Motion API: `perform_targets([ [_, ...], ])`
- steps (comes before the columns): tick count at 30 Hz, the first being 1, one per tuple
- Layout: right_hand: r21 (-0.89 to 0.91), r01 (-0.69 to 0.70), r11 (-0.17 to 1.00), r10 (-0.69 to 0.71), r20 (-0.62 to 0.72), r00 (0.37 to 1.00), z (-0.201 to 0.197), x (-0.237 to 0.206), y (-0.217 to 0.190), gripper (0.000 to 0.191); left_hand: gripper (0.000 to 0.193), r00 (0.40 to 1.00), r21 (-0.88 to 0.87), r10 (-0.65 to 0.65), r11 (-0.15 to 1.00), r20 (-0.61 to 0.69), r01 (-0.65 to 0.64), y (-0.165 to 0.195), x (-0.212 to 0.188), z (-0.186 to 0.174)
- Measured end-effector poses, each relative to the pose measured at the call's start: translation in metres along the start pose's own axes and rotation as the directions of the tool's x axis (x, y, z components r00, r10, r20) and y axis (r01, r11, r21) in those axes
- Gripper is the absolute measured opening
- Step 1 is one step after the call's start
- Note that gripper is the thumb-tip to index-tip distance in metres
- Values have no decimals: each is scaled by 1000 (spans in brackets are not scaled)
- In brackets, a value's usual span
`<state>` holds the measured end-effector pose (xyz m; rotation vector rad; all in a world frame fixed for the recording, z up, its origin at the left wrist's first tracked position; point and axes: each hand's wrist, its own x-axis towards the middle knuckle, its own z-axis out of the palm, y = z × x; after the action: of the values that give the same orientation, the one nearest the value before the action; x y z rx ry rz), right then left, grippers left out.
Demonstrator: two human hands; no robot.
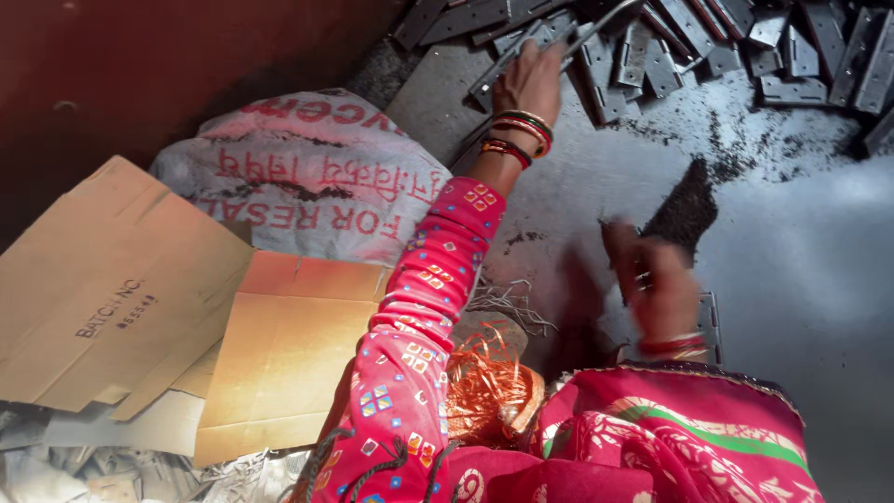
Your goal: The person collects metal hinges from piles on the floor, groups them into stacks, brushes away metal shavings from the workplace using a magnet tool, and stacks them together again.
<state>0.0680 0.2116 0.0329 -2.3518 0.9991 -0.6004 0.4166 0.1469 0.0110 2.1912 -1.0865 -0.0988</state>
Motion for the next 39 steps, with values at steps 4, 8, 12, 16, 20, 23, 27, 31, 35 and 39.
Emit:
perform_targets([
  [4,-245,124,961,-67,232,971,30,-35,-24,24,30,993,112,3,994,121,-17,-3,-7,2],
  [8,-325,125,937,-126,19,992,13,22,21,25,38,995,156,-13,988,102,-3,-3,-16,-6],
  [12,-419,-40,907,9,-74,997,-26,53,46,15,50,971,122,-151,984,188,130,-4,-23,-10],
  [16,-482,79,873,23,202,979,-36,-16,20,7,51,959,212,-151,972,238,101,-3,-22,-8],
  [20,-263,304,916,-203,352,914,-18,-76,3,28,70,968,239,-155,965,195,106,4,-24,-7],
  [23,-349,165,922,-56,302,952,-17,-58,22,27,80,997,218,-36,976,61,22,18,-29,-25],
  [27,-405,117,907,-127,3,992,-31,-6,59,17,82,986,161,139,975,94,-153,46,-37,-78],
  [31,-469,1,883,-66,-122,990,-35,-8,74,13,56,914,27,356,930,193,-368,40,-61,-181],
  [35,-531,42,846,-89,-64,994,-10,-58,81,12,41,861,224,459,835,218,-502,12,-107,-301],
  [39,-556,44,830,-117,-97,988,3,-76,109,10,42,897,359,302,838,323,-411,-9,-160,-385],
])
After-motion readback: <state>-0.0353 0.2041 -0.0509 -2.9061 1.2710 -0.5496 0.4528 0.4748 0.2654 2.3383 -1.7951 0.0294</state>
